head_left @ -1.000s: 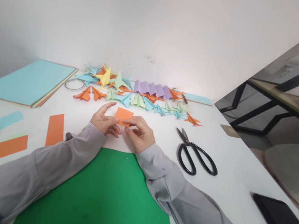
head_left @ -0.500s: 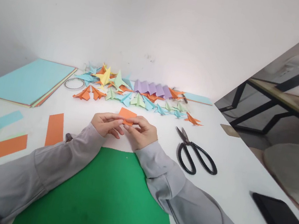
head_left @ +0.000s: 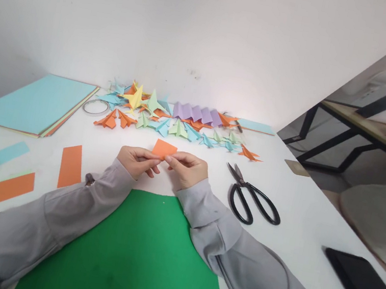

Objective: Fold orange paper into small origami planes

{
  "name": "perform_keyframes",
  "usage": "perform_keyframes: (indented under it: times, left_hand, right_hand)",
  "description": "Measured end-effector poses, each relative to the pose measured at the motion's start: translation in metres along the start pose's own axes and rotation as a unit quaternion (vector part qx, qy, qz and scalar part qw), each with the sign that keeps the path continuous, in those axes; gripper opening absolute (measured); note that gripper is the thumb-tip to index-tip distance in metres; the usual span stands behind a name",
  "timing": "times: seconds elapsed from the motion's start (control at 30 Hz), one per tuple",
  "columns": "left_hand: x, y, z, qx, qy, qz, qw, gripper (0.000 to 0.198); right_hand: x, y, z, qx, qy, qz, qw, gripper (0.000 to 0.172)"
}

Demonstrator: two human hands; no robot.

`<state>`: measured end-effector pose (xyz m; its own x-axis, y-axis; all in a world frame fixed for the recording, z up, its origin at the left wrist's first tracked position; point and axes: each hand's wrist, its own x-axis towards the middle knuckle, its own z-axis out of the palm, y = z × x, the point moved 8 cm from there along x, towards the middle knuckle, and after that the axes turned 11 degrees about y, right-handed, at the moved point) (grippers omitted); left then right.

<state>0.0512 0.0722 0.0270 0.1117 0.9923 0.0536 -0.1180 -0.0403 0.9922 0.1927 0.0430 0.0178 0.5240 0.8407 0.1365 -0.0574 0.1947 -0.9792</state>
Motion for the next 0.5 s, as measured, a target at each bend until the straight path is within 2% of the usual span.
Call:
perform_keyframes:
  times: [0.27, 0.5]
  left_hand:
    - [0.0005, -0.0026, 0.0026, 0.001, -0.015, -0.02, 1.0, 0.029]
    - [-0.0017, -0.0047, 0.0021, 0.024, -0.011, 0.013, 1.0, 0.024]
  right_hand:
    - [0.0012, 0.0034, -0.0023, -0.001, 0.017, 0.025, 1.0, 0.025]
    - [0.0017, 0.0055, -0.0032, -0.005, 0.027, 0.029, 0.999, 0.026]
